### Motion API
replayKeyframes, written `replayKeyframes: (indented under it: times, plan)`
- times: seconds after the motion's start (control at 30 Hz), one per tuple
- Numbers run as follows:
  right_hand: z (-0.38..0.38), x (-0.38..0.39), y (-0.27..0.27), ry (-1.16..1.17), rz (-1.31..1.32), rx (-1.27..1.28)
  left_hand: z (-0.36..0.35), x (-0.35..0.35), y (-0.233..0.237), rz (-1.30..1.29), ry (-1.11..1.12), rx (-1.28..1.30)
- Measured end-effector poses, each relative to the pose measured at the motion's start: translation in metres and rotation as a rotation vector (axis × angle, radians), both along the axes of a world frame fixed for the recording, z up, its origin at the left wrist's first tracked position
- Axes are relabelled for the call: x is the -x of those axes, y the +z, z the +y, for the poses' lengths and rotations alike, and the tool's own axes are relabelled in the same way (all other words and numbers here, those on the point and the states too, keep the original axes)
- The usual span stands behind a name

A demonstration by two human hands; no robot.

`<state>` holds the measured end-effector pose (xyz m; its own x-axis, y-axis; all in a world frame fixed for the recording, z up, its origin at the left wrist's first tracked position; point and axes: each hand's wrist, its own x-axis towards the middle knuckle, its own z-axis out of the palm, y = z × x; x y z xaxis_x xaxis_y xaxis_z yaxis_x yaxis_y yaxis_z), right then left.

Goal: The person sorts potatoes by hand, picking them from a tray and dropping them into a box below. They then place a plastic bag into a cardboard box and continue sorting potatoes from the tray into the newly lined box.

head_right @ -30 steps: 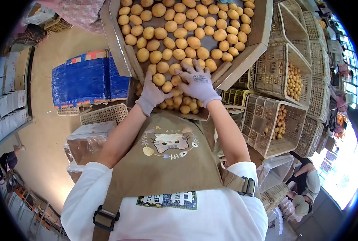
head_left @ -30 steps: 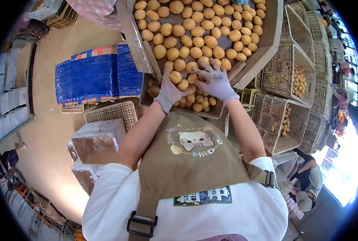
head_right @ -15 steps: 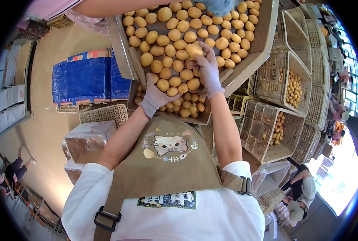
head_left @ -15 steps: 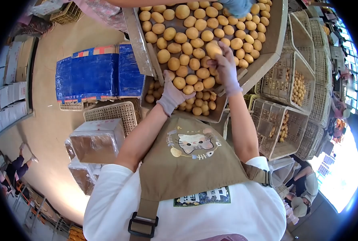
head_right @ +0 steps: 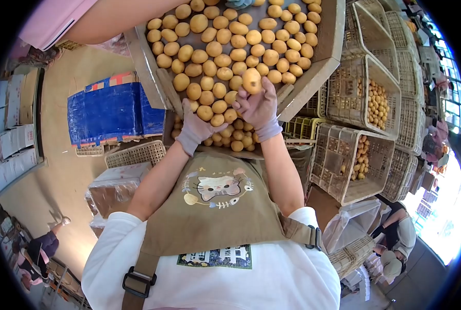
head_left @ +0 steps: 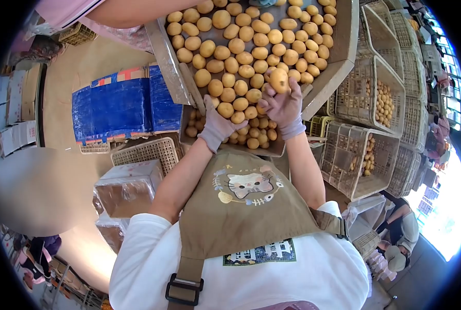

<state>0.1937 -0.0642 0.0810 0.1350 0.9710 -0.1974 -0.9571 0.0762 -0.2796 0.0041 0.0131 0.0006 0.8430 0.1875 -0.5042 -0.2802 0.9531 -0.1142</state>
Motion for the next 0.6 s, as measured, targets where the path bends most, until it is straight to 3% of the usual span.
replayKeyframes:
  times: [0.07, 0.1, 0.17, 0.23, 0.33, 0.37, 0.4, 0.43, 0.47, 0.5, 0.57, 0.6]
  plan:
    - [-0.005, 0.008, 0.010, -0.117, -0.136, 0.241, -0.002, 0.002, -0.001, -0.086, 0.012, -0.252]
    - [-0.011, 0.005, 0.005, -0.080, -0.137, 0.170, -0.007, 0.006, 0.002, 0.031, -0.022, -0.663]
    - [-0.024, 0.000, 0.002, -0.102, -0.183, 0.140, -0.015, 0.012, 0.012, 0.545, -0.161, -1.516]
    - [-0.045, -0.007, 0.019, -0.238, -0.148, 0.167, -0.011, 0.013, -0.004, 0.254, -0.085, -1.115]
    - [-0.130, -0.050, 0.023, -0.599, -0.290, 0.295, 0.000, 0.006, -0.014, -0.037, -0.039, -0.208]
    - [-0.161, -0.062, 0.043, -0.724, -0.376, 0.317, 0.003, 0.002, -0.006, -0.050, -0.056, -0.187]
    - [-0.209, -0.085, 0.051, -0.945, -0.288, 0.365, 0.004, 0.000, 0.003, -0.054, -0.066, -0.169]
    - [-0.258, -0.095, 0.063, -1.146, -0.452, 0.375, 0.003, -0.001, 0.004, -0.026, -0.091, -0.191]
    - [-0.293, -0.096, 0.086, -1.411, -0.409, 0.538, 0.003, -0.002, 0.006, 0.009, -0.103, -0.220]
    - [-0.346, -0.118, 0.089, -1.766, -0.359, 0.364, 0.003, -0.001, 0.011, 0.018, -0.083, -0.111]
    - [-0.381, -0.108, 0.107, -2.075, -0.187, 0.418, 0.003, -0.002, 0.014, 0.098, -0.099, -0.095]
    - [-0.384, -0.105, 0.105, -1.960, -0.242, 0.408, 0.003, -0.003, 0.012, 0.115, -0.098, -0.083]
